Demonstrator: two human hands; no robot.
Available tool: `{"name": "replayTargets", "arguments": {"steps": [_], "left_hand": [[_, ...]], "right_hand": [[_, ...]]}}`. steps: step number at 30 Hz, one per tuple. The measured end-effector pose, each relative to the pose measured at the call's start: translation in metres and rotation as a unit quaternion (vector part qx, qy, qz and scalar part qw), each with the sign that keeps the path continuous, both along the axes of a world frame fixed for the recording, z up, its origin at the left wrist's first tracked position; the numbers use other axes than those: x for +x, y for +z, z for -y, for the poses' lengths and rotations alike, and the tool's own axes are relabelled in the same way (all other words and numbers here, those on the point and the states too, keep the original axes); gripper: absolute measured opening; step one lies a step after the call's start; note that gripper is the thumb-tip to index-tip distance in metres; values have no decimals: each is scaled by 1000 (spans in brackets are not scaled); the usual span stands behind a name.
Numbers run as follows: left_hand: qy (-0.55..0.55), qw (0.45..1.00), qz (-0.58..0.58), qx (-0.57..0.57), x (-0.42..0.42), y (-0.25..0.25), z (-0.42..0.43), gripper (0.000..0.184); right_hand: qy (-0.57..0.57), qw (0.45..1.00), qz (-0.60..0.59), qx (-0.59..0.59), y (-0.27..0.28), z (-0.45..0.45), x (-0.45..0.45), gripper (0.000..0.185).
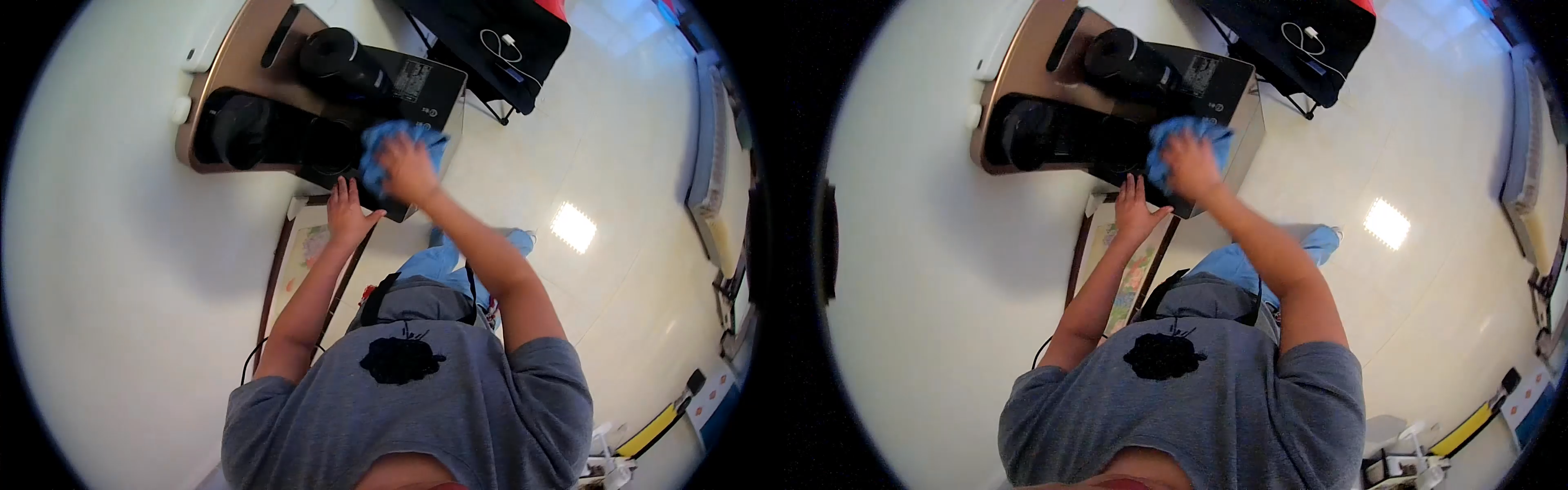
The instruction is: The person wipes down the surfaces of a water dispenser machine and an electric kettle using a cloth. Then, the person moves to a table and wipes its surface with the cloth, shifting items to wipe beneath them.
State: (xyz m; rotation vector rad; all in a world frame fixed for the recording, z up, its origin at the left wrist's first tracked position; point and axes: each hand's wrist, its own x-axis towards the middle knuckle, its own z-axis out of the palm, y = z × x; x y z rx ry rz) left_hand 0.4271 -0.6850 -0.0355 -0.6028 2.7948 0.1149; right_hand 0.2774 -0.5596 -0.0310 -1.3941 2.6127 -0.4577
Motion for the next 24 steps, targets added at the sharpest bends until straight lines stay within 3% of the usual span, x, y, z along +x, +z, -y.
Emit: {"name": "replayTargets", "arguments": {"steps": [2, 4, 6, 9, 12, 16, 18, 20, 24], "left_hand": [[4, 997, -58, 54, 8, 1, 7, 98], [-13, 998, 0, 54, 16, 14, 13, 94], [-39, 986, -41, 160, 30, 5, 30, 90], [-43, 987, -60, 144, 21, 21, 20, 83], [-67, 988, -87, 112, -3, 29, 7, 81], [-90, 988, -86, 87, -27, 22, -2, 85], [-113, 990, -68, 55, -36, 12, -1, 84], [-122, 990, -50, 58, -38, 5, -2, 86], [-132, 990, -14, 45, -38, 2, 3, 90]], "right_hand": [[67, 997, 20, -37, -5, -4, 51, 61], [52, 995, 29, -77, -12, -11, 63, 63], [25, 991, 47, -126, -18, -20, 52, 60], [-116, 985, 0, -131, -18, -24, -4, 61], [-285, 917, -25, -279, -28, -21, -67, 61], [-343, 839, 16, -422, -39, -14, -88, 61], [-362, 821, 59, -437, -41, -19, -57, 64], [-363, 772, 201, -481, -44, -23, -7, 69], [-309, 775, 260, -486, -50, -40, 89, 72]]}}
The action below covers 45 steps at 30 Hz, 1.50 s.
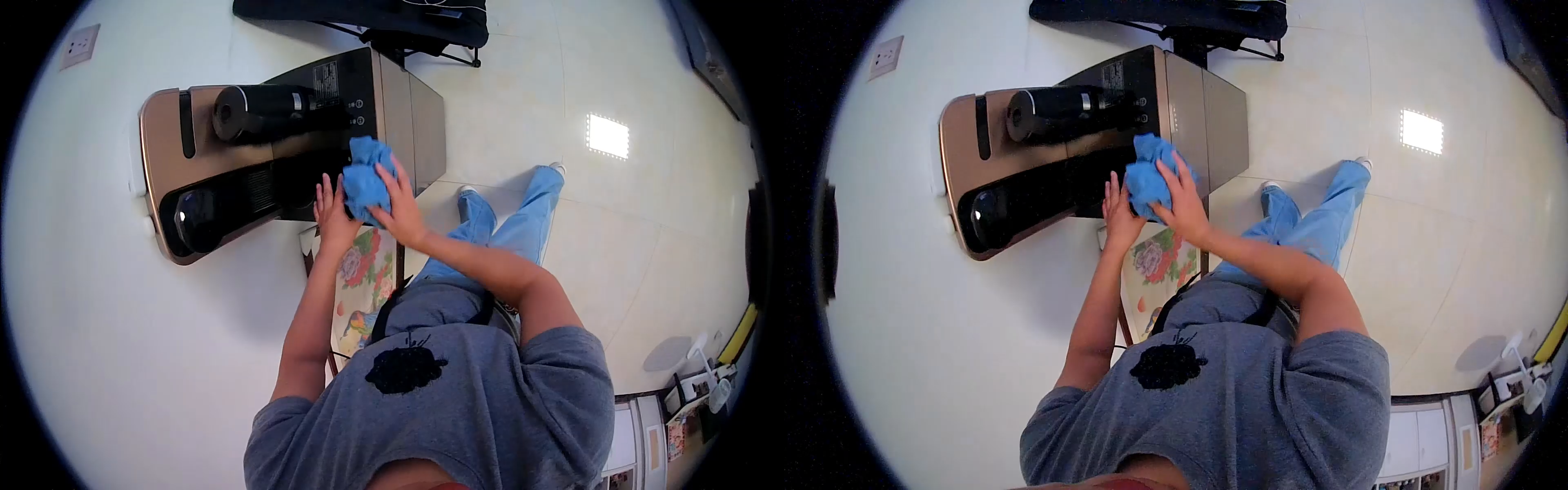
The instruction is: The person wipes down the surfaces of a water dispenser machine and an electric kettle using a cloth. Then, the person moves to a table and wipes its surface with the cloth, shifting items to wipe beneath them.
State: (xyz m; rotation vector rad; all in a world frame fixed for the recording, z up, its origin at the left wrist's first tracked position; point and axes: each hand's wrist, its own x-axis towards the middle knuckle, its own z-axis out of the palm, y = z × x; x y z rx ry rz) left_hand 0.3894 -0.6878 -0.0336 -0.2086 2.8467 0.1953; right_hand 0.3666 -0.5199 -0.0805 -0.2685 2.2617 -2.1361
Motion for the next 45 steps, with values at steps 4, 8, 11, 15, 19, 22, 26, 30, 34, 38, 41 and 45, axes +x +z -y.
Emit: {"name": "replayTargets", "arguments": {"steps": [4, 8, 11, 15, 19, 22, 26, 30, 34, 38, 41, 45], "left_hand": [[0, 1000, 7, 15, -1, 1, 1, 91], [6, 1000, 2, 14, -4, 5, -3, 93], [22, 999, 15, 23, -4, 6, -4, 93], [31, 999, -7, 29, -3, 5, -5, 93], [59, 996, -13, 67, -3, -3, -3, 95], [95, 994, -35, 49, 14, -4, -10, 95], [172, 982, -74, -19, 43, -2, -29, 90], [212, 969, -118, 44, 77, -12, -30, 79], [230, 953, -168, 101, 91, -23, -34, 72], [301, 913, -236, 143, 97, -29, -35, 69], [323, 891, -274, 166, 105, -25, -34, 71], [344, 870, -319, 154, 112, -22, -26, 70]], "right_hand": [[-7, 994, 86, -71, -5, 1, -10, 68], [-62, 997, 47, -12, -16, 14, -88, 64], [-78, 996, 24, 32, -11, 12, -154, 61], [-75, 984, -55, 153, -9, 6, -187, 59], [10, 925, -189, 331, 15, -3, -139, 61], [119, 895, -233, 362, 19, -7, -72, 52], [182, 837, -324, 401, 25, -5, -34, 37], [241, 771, -390, 441, 31, 21, -49, 30], [297, 746, -421, 423, 21, 85, -63, 30], [331, 728, -419, 430, 16, 163, -71, 30], [345, 730, -404, 430, 18, 178, -67, 30], [442, 708, -385, 394, 36, 131, -66, 39]]}}
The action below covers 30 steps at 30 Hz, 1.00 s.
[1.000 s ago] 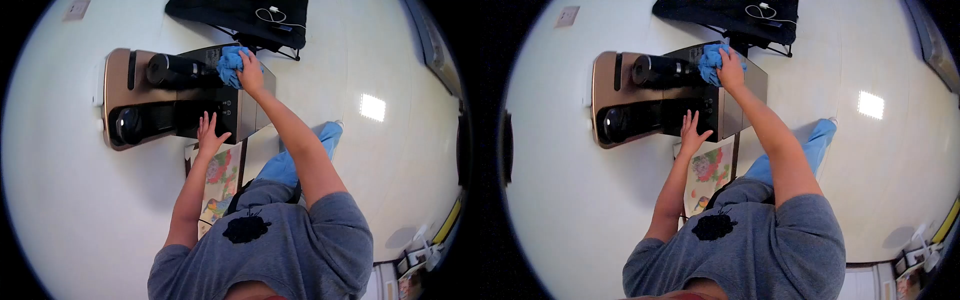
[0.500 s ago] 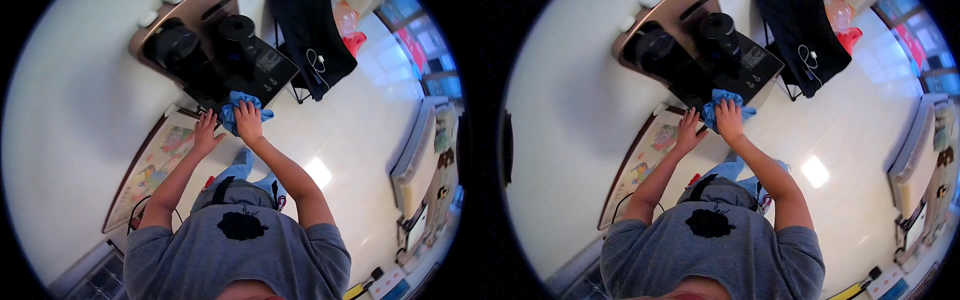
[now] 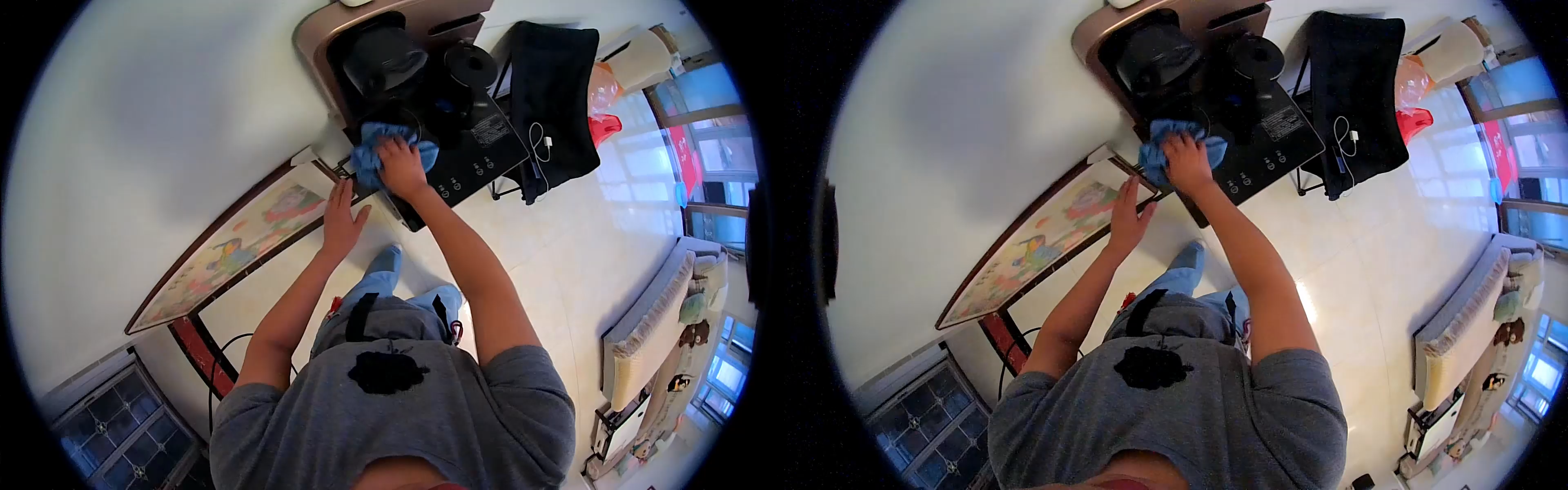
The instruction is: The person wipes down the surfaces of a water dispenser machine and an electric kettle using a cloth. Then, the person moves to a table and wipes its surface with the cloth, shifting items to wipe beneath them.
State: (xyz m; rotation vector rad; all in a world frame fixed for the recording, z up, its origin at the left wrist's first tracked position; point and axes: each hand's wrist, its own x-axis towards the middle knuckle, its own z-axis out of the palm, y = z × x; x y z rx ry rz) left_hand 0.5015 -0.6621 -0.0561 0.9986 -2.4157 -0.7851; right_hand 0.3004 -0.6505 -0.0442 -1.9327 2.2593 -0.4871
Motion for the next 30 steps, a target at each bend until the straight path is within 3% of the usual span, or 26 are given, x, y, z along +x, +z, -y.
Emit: {"name": "replayTargets", "arguments": {"steps": [2, 5, 9, 11, 14, 17, 19, 21, 23, 25, 30], "left_hand": [[-1, 1000, -13, -21, -3, 1, 4, 69], [-21, 999, -2, -35, -16, 5, 6, 68], [-120, 987, 57, -94, -43, 14, 0, 66], [-151, 981, 58, -104, -60, 16, -2, 64], [-169, 980, 67, -86, -78, 15, -4, 62], [-169, 982, 32, -83, -105, 10, -1, 62], [-117, 990, -49, 63, -136, 17, 2, 61], [-94, 986, -89, 108, -174, 39, 6, 60], [-5, 952, -176, 250, -212, 43, 15, 57], [13, 906, -260, 335, -247, 35, 23, 54], [10, 857, -292, 425, -282, 69, 22, 40]], "right_hand": [[60, 998, 5, 20, 6, -45, -1, 49], [35, 996, -16, 76, 4, -101, -31, 52], [-204, 979, -14, -15, -37, -132, -147, 49], [-302, 951, -67, -32, -24, -134, -188, 46], [-325, 944, -46, -20, -26, -126, -229, 42], [-369, 927, -65, 15, -24, -116, -212, 41], [-383, 920, -79, 11, -21, -114, -175, 43], [-339, 935, -99, -4, -34, -116, -140, 44], [-285, 957, -64, 0, -27, -116, -92, 43], [-237, 967, -79, -43, -27, -116, -44, 42], [-145, 989, -14, -40, -9, -125, 2, 40]]}}
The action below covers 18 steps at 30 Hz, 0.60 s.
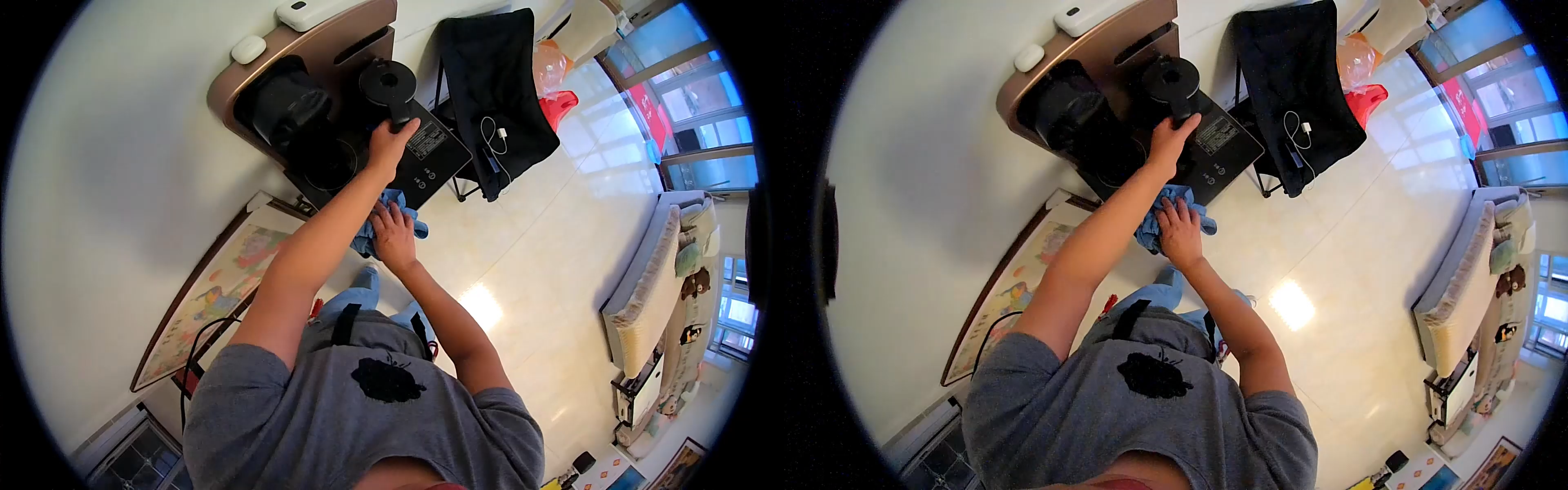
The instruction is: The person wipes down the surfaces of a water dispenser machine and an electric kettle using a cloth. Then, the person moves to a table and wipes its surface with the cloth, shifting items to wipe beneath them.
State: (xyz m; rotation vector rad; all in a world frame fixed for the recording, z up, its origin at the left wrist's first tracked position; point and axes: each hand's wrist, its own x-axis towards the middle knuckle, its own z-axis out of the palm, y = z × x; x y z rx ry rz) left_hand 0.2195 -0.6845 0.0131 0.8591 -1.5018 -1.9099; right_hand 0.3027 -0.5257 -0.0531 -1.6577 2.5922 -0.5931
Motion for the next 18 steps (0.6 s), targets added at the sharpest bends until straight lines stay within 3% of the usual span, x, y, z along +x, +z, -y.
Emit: {"name": "replayTargets", "arguments": {"steps": [3, 5, 7, 9, 11, 15, 17, 18], "left_hand": [[-7, 999, 30, 25, -5, 3, 7, 39], [-11, 999, 23, 31, 4, 5, 13, 35], [-17, 999, 16, 39, 17, 13, 16, 32], [-28, 994, 92, -60, 33, 22, 12, 29], [-23, 996, 73, -36, 54, 23, 2, 31], [-140, 988, 66, -9, 127, 46, -20, 37], [-183, 977, 83, -66, 174, 57, -28, 40], [-193, 974, 92, -77, 197, 59, -31, 42]], "right_hand": [[11, 1000, 23, 8, 7, -4, -20, 43], [-61, 988, 141, -1, 19, -8, -39, 48], [-148, 966, 169, -128, 9, -13, -60, 49], [-232, 925, 221, -205, 5, -16, -91, 47], [-301, 869, 306, -248, 21, -15, -115, 52], [-201, 911, 228, -278, 27, -6, -128, 54], [-25, 989, 133, -55, 17, -4, -120, 60], [-30, 993, 116, -23, 20, 0, -108, 61]]}}
